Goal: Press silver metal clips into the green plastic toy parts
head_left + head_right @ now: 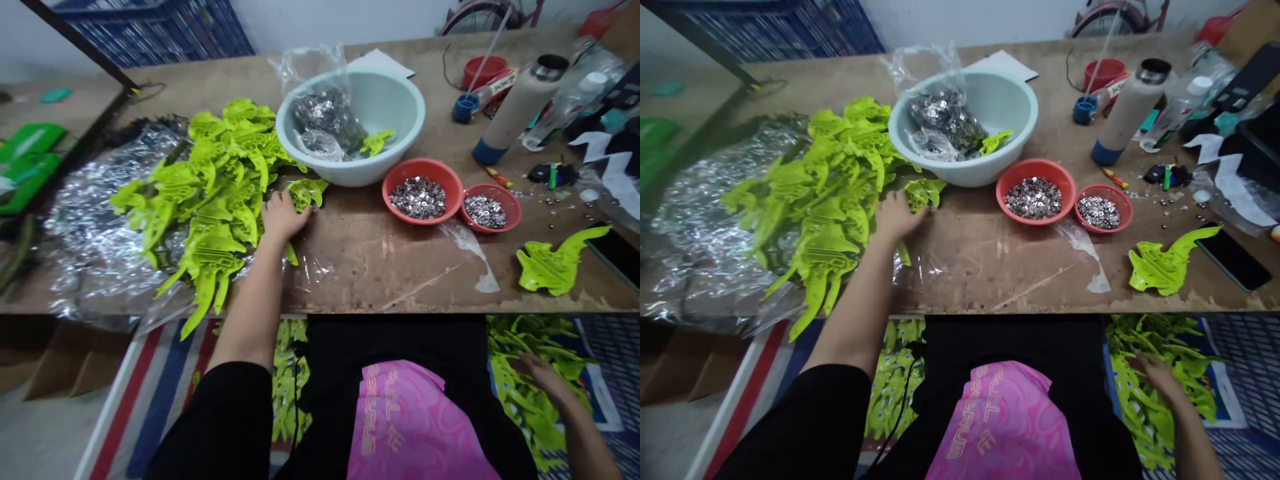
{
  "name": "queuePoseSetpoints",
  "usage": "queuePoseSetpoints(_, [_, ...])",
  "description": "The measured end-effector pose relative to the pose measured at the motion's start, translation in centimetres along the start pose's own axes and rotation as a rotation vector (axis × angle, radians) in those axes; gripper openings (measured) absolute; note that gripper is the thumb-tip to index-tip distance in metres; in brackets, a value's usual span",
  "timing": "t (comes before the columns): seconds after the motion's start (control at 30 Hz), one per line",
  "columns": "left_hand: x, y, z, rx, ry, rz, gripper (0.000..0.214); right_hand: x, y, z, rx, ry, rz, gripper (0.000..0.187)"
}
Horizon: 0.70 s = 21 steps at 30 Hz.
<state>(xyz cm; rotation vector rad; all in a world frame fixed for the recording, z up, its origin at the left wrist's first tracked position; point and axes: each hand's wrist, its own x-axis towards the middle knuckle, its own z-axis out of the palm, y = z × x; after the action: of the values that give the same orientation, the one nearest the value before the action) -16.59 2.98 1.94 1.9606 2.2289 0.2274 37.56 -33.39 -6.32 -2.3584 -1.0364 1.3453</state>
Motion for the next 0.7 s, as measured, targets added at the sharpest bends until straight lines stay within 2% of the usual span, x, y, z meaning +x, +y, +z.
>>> queuePoseSetpoints(0.07, [-1.0, 0.7, 0.7, 0.013, -0.026, 0.069, 0.095, 0.3, -3.6, -2.0, 0.095, -0.206, -0.017, 0.057])
queuePoseSetpoints(0.13, [-3.2, 2.2, 1.2, 0.045, -0.061, 0.19, 0.089, -0.7, -8.1, -3.3, 0.112, -0.313, -0.174, 0.055])
queuePoseSetpoints(0.2, [-6.1, 3.8, 1.3, 0.074, -0.122, 0.335, 0.083, -2.5, -12.4, -3.3, 0.142, -0.345, -0.38, 0.048])
queuePoseSetpoints(0.27, [-9.6, 5.0, 1.1, 0.073, -0.16, 0.496, 0.079, -4.2, -16.1, -2.1, 0.203, -0.346, -0.575, 0.035])
queuePoseSetpoints(0.33, [-12.8, 6.0, 0.5, 0.06, -0.096, 0.764, 0.066, -5.1, -19.2, 0.2, 0.326, -0.28, -0.685, 0.023])
queuePoseSetpoints(0.37, [-14.2, 6.5, 0.2, 0.042, -0.031, 0.921, 0.058, -5.1, -20.5, 1.6, 0.412, -0.217, -0.694, 0.027])
queuePoseSetpoints(0.4, [-15.3, 7.0, -0.2, 0.023, 0.052, 1.065, 0.053, -5.0, -21.8, 3.0, 0.485, -0.162, -0.69, 0.042])
queuePoseSetpoints(0.43, [-16.0, 7.5, -0.5, -0.003, 0.156, 1.179, 0.05, -4.6, -22.9, 4.3, 0.513, -0.143, -0.682, 0.054])
queuePoseSetpoints(0.47, [-16.4, 8.1, -0.8, -0.058, 0.273, 1.252, 0.05, -4.2, -24.0, 5.4, 0.512, -0.138, -0.679, 0.059])
queuePoseSetpoints(0.53, [-16.0, 9.4, -0.8, -0.299, 0.455, 1.236, 0.061, -3.0, -26.1, 7.1, 0.513, -0.125, -0.712, 0.051])
queuePoseSetpoints(0.57, [-15.3, 10.1, -0.5, -0.499, 0.476, 1.157, 0.069, -2.3, -27.2, 7.6, 0.55, -0.096, -0.742, 0.047])
queuePoseSetpoints(0.6, [-14.4, 10.9, 0.1, -0.731, 0.423, 1.052, 0.078, -1.5, -28.3, 7.9, 0.601, -0.053, -0.772, 0.047])
queuePoseSetpoints(0.63, [-13.4, 11.7, 0.9, -0.975, 0.32, 0.926, 0.083, -0.5, -29.4, 7.9, 0.637, -0.006, -0.805, 0.051])
queuePoseSetpoints(0.7, [-11.0, 13.3, 2.9, -1.382, 0.053, 0.67, 0.082, 1.8, -31.8, 7.3, 0.537, 0.035, -0.89, 0.061])
